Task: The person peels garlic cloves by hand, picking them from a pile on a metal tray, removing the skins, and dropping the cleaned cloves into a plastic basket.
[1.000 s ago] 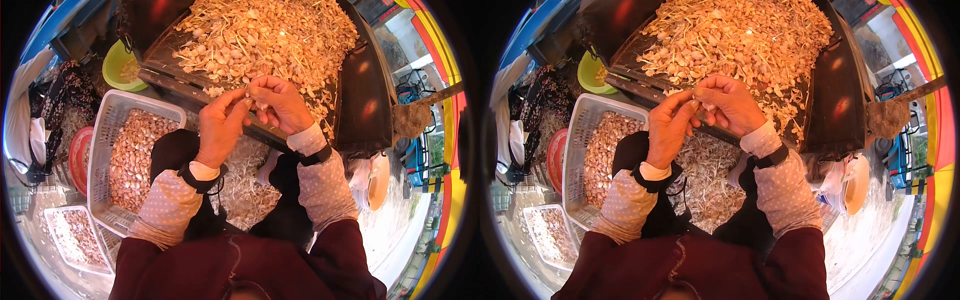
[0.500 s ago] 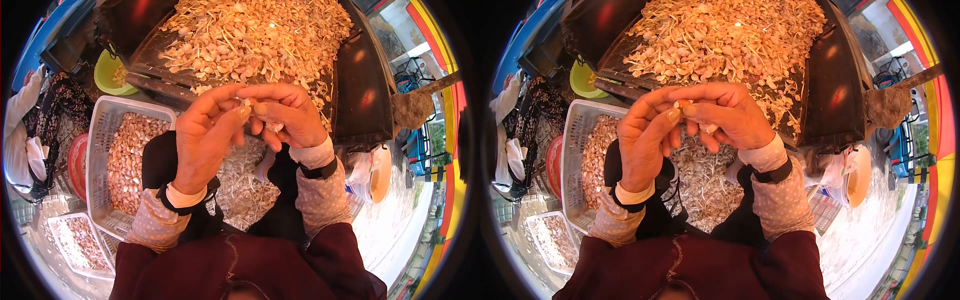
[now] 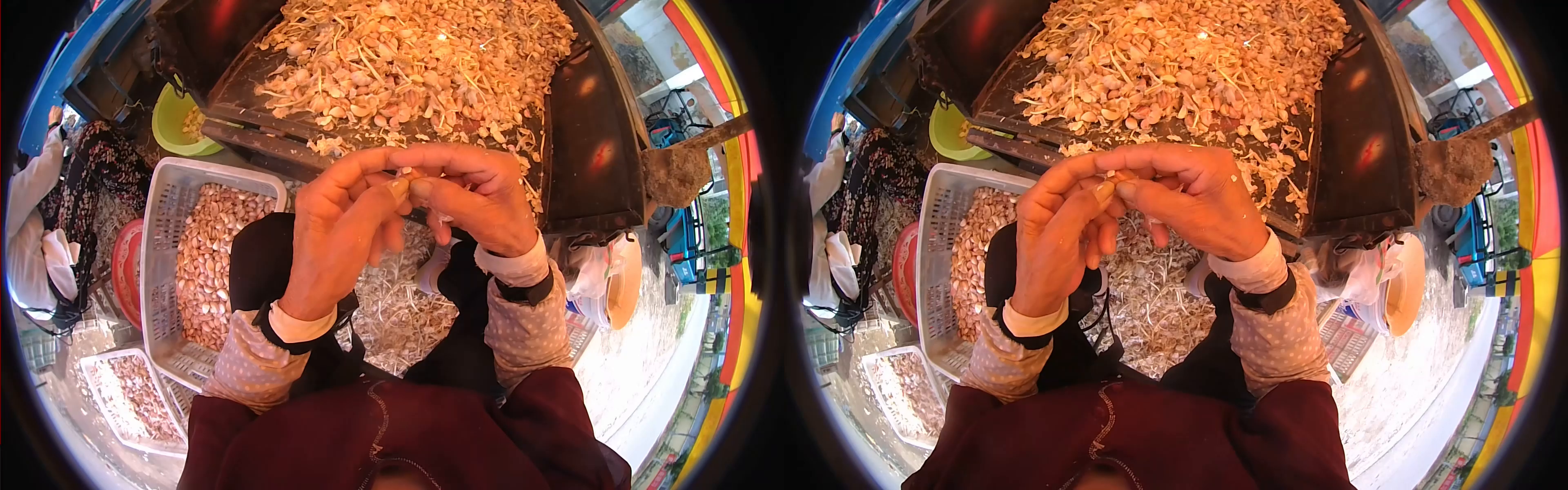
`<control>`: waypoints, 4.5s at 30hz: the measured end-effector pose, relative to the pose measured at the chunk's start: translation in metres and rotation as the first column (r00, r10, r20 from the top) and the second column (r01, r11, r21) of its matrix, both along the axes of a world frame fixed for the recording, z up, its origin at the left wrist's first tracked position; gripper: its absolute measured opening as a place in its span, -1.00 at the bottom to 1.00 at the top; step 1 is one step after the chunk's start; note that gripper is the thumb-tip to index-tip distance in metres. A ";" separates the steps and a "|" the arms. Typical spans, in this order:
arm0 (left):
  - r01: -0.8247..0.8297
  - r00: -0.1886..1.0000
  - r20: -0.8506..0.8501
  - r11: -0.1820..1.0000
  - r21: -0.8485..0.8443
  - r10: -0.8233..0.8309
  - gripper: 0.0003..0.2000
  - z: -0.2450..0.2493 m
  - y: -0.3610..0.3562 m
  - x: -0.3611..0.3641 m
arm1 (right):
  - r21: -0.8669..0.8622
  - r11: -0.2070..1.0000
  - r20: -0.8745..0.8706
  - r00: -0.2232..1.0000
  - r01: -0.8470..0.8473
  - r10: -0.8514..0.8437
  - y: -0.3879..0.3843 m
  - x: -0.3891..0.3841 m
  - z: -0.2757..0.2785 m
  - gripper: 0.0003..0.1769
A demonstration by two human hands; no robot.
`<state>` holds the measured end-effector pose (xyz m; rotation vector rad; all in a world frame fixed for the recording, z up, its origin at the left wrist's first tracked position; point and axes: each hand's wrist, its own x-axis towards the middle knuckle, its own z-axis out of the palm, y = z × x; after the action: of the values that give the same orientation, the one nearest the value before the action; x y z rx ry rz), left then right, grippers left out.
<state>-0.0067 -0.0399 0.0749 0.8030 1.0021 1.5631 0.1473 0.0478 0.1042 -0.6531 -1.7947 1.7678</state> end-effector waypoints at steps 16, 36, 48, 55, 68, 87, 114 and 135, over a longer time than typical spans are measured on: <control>-0.083 0.893 -0.379 0.918 0.389 0.241 -0.72 0.019 -0.029 0.010 | -0.302 0.934 -0.385 0.921 -0.192 0.064 -0.014 0.009 0.018 -0.83; 0.303 0.929 -0.359 0.364 0.881 0.095 -0.75 0.046 -0.059 -0.012 | -0.257 0.895 -0.774 0.633 -0.366 0.036 -0.101 -0.008 0.059 -0.89; 0.036 0.919 0.386 0.956 -0.293 0.084 -0.63 -0.044 -0.041 -0.010 | 0.663 0.654 0.166 0.923 -0.365 0.346 -0.101 -0.168 -0.018 -0.60; 0.030 0.749 0.657 0.985 -0.170 0.091 -0.75 -0.056 -0.002 -0.039 | 0.101 0.994 0.036 0.999 -0.041 0.037 -0.003 -0.052 0.005 -0.75; 0.043 0.850 0.516 0.964 -0.262 0.103 -0.81 -0.077 0.072 -0.013 | 0.769 0.640 0.522 0.594 -0.016 -0.612 0.162 0.004 -0.129 -0.69; 0.062 0.959 -0.274 0.997 -0.050 -0.073 -0.71 -0.070 0.080 0.013 | -0.253 0.965 -0.078 0.996 -0.064 0.045 0.091 0.012 -0.077 -0.58; 0.402 0.702 -0.527 0.877 -0.263 -0.479 -0.80 -0.117 0.065 0.017 | 0.825 0.557 -0.104 0.994 0.094 -0.013 -0.035 -0.081 -0.014 -0.69; 0.386 0.557 -0.761 0.915 -0.118 -0.333 -0.73 -0.076 0.054 0.014 | 0.808 0.589 0.417 0.679 0.027 -0.604 0.171 0.017 -0.129 -0.75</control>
<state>0.0075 0.0137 -0.0009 1.7008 1.2737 0.8541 0.1648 0.2185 -0.0244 -1.2421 -2.3920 0.3538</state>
